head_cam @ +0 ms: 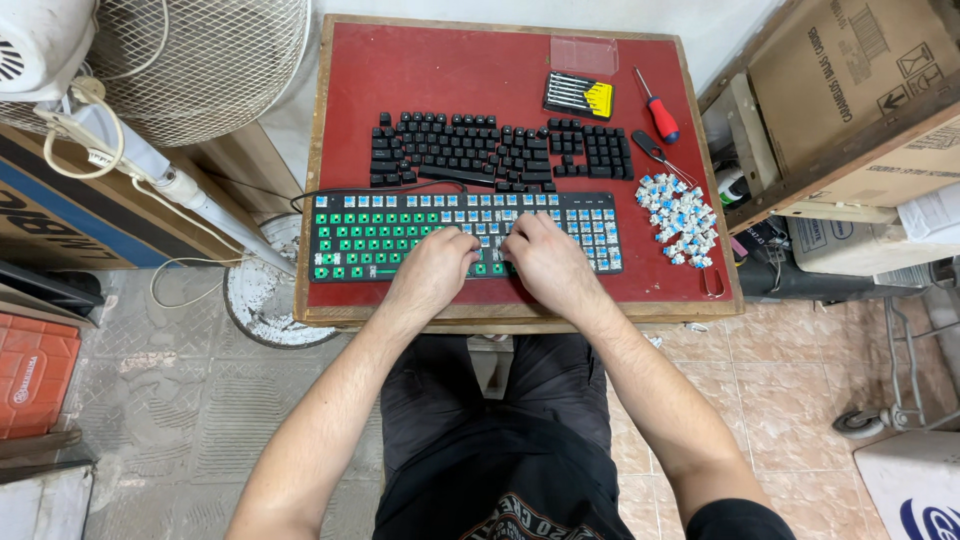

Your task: The person installs blue and white mechanical switches onto a keyboard PCB, pressing each switch into place by hand. The person then places black keycaps onto the installed switches, completing the assembly of the keyboard.

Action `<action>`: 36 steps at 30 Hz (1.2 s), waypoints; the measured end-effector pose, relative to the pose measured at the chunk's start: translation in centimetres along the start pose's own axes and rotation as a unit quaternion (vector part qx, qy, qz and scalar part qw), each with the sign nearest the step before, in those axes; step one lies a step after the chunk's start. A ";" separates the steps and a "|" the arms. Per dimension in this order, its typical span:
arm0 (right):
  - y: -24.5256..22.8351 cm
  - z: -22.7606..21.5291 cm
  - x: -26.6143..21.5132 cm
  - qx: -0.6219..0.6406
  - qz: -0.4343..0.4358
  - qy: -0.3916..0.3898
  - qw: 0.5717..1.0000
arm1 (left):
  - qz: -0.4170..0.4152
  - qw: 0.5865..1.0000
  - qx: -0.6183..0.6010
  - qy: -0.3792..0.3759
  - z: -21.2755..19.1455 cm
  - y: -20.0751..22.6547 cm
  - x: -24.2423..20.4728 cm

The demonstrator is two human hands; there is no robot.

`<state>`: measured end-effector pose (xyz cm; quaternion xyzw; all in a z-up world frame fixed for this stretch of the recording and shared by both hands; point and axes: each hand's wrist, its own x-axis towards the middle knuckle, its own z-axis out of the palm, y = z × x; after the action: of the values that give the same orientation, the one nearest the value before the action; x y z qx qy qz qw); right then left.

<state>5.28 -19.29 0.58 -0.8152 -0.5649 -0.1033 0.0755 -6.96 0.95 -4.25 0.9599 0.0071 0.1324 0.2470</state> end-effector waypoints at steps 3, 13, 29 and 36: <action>0.2 1.1 0.2 -0.002 0.012 -0.015 1.000 | -0.017 1.000 -0.020 -0.011 -0.1 0.0 -0.2; 0.7 2.6 0.8 -0.023 -0.003 -0.041 0.999 | 0.011 0.999 -0.021 0.025 1.3 -0.3 -0.1; 0.1 2.2 0.6 0.014 0.015 -0.010 1.000 | 0.022 0.985 0.142 0.096 3.8 -1.0 0.6; 3.0 1.4 -3.3 0.120 0.002 0.079 0.990 | 0.096 0.970 0.133 0.177 4.8 4.2 3.5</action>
<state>7.04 -22.99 -1.68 -0.7909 -0.5634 -0.0993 0.2173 -2.53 -4.71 -5.48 0.9416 -0.0239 0.3213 0.0985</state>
